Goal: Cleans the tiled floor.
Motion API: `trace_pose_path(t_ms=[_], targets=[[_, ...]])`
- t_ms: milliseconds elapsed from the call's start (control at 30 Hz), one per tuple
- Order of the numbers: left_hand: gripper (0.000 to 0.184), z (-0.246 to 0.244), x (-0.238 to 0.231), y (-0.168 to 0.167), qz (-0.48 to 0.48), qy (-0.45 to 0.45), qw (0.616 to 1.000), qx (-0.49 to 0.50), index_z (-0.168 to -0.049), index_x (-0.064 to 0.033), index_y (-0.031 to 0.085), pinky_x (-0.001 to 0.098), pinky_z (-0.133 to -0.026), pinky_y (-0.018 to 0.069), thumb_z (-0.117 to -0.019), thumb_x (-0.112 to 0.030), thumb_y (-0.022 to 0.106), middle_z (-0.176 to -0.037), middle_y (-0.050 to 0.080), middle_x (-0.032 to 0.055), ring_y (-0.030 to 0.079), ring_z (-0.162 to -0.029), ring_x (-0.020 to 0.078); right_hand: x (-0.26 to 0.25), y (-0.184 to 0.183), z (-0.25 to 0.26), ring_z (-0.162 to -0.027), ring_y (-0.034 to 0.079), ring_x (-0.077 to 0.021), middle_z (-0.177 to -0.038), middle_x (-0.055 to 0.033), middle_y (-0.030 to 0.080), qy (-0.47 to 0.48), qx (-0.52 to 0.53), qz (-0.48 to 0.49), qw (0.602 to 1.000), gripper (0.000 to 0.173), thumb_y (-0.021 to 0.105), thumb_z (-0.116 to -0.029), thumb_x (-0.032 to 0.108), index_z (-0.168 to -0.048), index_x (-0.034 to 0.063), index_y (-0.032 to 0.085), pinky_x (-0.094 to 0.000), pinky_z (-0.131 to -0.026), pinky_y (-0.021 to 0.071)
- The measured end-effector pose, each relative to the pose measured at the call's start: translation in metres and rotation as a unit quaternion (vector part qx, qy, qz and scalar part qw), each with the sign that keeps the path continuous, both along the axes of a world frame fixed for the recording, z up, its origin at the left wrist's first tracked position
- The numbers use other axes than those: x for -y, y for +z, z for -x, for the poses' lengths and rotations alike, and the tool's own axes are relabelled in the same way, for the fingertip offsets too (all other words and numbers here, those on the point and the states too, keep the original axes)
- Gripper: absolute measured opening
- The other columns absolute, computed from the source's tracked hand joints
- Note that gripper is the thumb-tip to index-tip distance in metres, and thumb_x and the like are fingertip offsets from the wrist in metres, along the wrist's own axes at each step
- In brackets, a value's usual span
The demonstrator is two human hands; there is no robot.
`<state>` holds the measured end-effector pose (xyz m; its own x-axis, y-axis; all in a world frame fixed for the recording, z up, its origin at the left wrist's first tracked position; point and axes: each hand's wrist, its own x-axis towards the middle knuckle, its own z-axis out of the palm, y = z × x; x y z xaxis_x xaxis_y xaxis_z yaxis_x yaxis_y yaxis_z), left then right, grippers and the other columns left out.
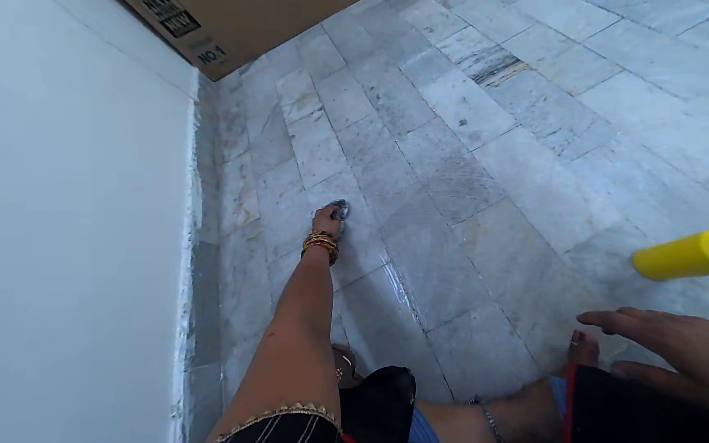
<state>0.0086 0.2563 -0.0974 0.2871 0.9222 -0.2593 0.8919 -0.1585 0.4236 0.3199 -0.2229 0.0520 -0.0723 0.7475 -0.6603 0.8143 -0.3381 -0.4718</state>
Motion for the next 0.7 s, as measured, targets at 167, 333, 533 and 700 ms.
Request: trace_pose_path(t_ms=[167, 333, 533, 700], targets=[[0.048, 0.001, 0.015, -0.007, -0.011, 0.041, 0.998, 0.050, -0.147, -0.0043, 0.050, 0.0618, -0.110, 0.0431, -0.0995, -0.002, 0.057, -0.137, 0.060, 0.0271, 0.057, -0.129, 0.0445, -0.004, 0.002, 0.001, -0.117, 0.066, -0.0399, -0.133, -0.0205, 0.065, -0.011, 0.010, 0.021, 1.000, 0.058, 0.061, -0.1041, 0.042, -0.152, 0.0118, 0.050, -0.0594, -0.099, 0.0498], [0.047, -0.001, 0.081, -0.001, 0.035, -0.012, 0.998, 0.053, -0.138, -0.0091, 0.062, 0.0632, -0.110, 0.0413, -0.0922, 0.002, 0.061, -0.138, 0.060, 0.0235, 0.054, -0.132, 0.0431, -0.003, 0.006, 0.002, -0.120, 0.064, -0.0372, -0.135, -0.0188, 0.064, -0.009, 0.014, 0.016, 1.000, 0.058, 0.059, -0.1040, 0.047, -0.153, 0.0168, 0.050, -0.0578, -0.103, 0.0486], [0.033, -0.018, 0.175, 0.008, 0.112, -0.089, 0.988, 0.065, -0.129, -0.0043, 0.067, 0.0625, -0.111, 0.0388, -0.0972, -0.009, 0.063, -0.138, 0.059, 0.0244, 0.052, -0.133, 0.0424, 0.005, 0.018, 0.014, -0.122, 0.063, -0.0361, -0.136, -0.0182, 0.064, 0.000, 0.041, -0.011, 0.999, 0.057, 0.059, -0.1044, 0.046, -0.153, 0.0169, 0.050, -0.0570, -0.105, 0.0471], [0.038, -0.032, 0.250, 0.004, 0.117, -0.223, 0.967, 0.047, -0.128, -0.0077, 0.069, 0.0655, -0.110, 0.0388, -0.0945, -0.025, 0.072, -0.140, 0.059, 0.0211, 0.052, -0.134, 0.0400, 0.008, 0.039, 0.034, -0.123, 0.063, -0.0364, -0.139, -0.0185, 0.062, 0.006, 0.062, -0.020, 0.998, 0.058, 0.057, -0.1051, 0.046, -0.154, 0.0170, 0.048, -0.0574, -0.103, 0.0480]])
